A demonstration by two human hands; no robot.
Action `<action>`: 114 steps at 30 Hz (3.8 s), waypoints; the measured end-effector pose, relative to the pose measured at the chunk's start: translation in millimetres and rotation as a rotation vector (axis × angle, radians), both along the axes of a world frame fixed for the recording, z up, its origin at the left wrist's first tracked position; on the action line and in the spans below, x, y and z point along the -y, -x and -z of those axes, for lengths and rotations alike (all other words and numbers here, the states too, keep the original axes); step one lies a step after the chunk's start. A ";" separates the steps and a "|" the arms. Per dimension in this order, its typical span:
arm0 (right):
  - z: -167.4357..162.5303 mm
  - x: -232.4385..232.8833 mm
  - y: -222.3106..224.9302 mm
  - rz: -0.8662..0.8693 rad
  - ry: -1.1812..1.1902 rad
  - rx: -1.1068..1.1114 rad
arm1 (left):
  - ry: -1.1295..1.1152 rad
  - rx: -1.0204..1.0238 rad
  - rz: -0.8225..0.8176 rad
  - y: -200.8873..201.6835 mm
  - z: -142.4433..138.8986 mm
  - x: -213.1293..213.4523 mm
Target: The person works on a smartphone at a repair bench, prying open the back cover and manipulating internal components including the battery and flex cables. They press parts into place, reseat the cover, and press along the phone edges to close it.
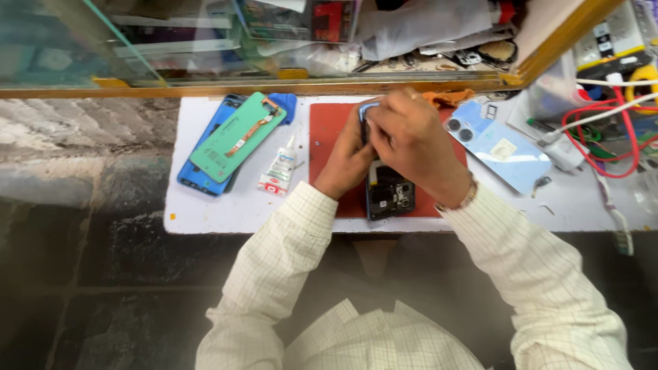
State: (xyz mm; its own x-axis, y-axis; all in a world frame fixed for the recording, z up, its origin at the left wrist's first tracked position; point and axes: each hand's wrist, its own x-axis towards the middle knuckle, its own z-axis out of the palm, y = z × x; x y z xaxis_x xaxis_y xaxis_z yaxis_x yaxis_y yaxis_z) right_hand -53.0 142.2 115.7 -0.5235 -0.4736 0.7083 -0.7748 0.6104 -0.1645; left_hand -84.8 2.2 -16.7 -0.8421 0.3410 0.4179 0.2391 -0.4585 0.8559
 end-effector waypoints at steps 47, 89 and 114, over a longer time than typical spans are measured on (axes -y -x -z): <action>112.0 -11.4 -23.2 -0.031 1.014 0.567 | 0.386 -0.138 -0.741 15.9 -38.4 16.4; 107.2 -9.5 -26.1 0.047 0.942 0.439 | 1.038 -0.231 -0.267 10.6 -117.6 62.6; 105.8 -7.5 -29.0 0.095 0.883 0.357 | 1.242 -0.683 -0.500 21.8 -104.4 58.4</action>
